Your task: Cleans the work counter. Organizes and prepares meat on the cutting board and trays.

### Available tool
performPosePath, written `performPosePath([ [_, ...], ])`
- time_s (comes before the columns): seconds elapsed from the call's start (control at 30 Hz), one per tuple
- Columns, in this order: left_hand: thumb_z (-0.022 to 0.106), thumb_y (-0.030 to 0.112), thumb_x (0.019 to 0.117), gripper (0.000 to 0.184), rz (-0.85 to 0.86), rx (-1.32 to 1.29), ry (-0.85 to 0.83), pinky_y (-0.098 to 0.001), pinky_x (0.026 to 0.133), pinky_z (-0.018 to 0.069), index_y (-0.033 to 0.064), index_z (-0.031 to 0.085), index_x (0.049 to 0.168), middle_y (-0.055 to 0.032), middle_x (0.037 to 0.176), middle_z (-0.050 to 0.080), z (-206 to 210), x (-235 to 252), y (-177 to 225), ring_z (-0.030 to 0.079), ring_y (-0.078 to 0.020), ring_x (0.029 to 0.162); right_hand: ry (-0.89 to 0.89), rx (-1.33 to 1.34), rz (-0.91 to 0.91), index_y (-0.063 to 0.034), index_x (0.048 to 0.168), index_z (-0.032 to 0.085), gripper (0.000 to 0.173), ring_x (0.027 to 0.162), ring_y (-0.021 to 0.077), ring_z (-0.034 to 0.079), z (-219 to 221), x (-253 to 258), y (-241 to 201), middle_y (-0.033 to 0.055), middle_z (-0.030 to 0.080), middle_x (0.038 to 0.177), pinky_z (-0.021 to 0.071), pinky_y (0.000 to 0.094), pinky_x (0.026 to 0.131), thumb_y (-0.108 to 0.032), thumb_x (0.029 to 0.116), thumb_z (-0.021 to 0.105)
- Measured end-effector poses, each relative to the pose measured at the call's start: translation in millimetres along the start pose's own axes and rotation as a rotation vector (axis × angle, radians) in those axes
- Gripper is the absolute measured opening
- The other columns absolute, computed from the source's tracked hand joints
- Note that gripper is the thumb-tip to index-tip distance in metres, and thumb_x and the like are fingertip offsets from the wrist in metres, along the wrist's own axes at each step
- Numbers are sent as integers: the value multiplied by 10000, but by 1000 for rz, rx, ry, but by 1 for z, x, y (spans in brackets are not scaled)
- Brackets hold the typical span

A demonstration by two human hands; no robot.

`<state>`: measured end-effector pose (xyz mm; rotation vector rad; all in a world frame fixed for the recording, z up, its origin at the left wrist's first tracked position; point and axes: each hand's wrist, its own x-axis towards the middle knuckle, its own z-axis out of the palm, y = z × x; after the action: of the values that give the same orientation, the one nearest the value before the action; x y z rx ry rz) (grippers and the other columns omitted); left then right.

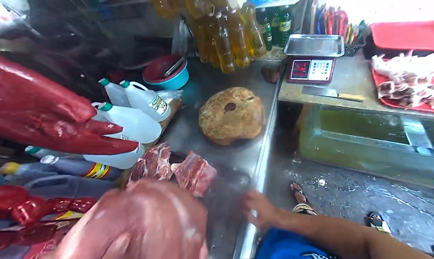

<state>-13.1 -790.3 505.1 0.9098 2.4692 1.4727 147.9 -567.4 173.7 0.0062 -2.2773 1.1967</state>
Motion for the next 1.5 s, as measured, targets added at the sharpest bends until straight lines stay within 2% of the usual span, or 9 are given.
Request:
performPosePath([
  [0.13, 845, 414, 763, 537, 214, 86, 163, -244, 771, 606, 89, 625, 1130, 34, 993, 689, 82, 125, 7, 677, -18, 891, 87, -37, 196, -79, 1011, 744, 164, 1113, 203, 662, -96, -11, 57, 99, 699, 1145, 567, 384, 975, -202, 955, 650],
  [0.23, 731, 58, 913, 359, 44, 119, 112, -417, 871, 562, -35, 593, 1231, -163, 1089, 663, 152, 205, 64, 654, -182, 939, 125, -141, 470, -37, 1063, 738, 227, 1071, 225, 690, -184, -34, 105, 154, 681, 1197, 594, 401, 927, -211, 971, 627],
  [0.3, 603, 97, 1034, 422, -84, 149, 85, -536, 992, 501, -41, 494, 1417, -280, 1311, 610, 196, 247, 75, 637, -345, 1125, 128, -198, 680, -31, 1137, 723, 276, 1087, 243, 685, -242, -54, 139, 169, 660, 1247, 587, 411, 951, -233, 996, 597],
  [0.4, 519, 251, 1087, 500, -236, 126, -5, -552, 958, 545, 48, 391, 1525, -248, 1415, 565, 251, 287, 25, 651, -364, 1171, 277, -240, 912, -1, 1180, 697, 311, 1065, 291, 682, -321, -85, 170, 202, 668, 1202, 572, 467, 953, -241, 1024, 574],
  [0.67, 573, 126, 1016, 344, -336, -127, -299, -421, 888, 617, -17, 591, 1328, -153, 1188, 718, 374, 148, -54, 732, -246, 1012, 553, -329, 992, 8, 1176, 673, 296, 847, 316, 705, -442, -74, 222, 207, 697, 1067, 588, 538, 788, -218, 1037, 544],
  [1.07, 594, 163, 1035, 388, -671, -447, -326, -400, 899, 609, -11, 550, 1379, -162, 1211, 699, 464, 65, -80, 728, -224, 996, 16, -153, 697, -7, 1240, 670, 310, 917, 266, 722, -349, 74, 243, 175, 719, 1119, 605, 495, 828, -197, 1038, 530],
  [1.23, 578, 153, 1031, 334, -745, -520, -95, -362, 843, 610, 22, 585, 1339, -120, 1170, 720, 458, 67, -91, 731, -185, 943, -166, -425, 117, -39, 1203, 712, 292, 988, 316, 697, -311, 217, 223, 196, 686, 1141, 597, 499, 837, -163, 980, 571],
  [1.33, 585, 183, 1034, 340, -793, -489, -3, -384, 878, 603, 21, 596, 1332, -131, 1177, 716, 455, 66, -95, 728, -196, 961, -513, -567, -83, -64, 1359, 626, 497, 1300, 411, 561, -264, 303, 198, 232, 599, 1374, 454, 594, 1073, -378, 974, 622],
  [1.5, 604, 140, 1027, 309, -792, -558, 285, -366, 900, 609, 18, 602, 1311, -111, 1157, 726, 461, 54, -76, 731, -180, 992, -840, -818, -99, -163, 1552, 431, 828, 1343, 504, 471, -187, 390, 191, 299, 484, 1458, 410, 706, 1015, -545, 874, 714],
])
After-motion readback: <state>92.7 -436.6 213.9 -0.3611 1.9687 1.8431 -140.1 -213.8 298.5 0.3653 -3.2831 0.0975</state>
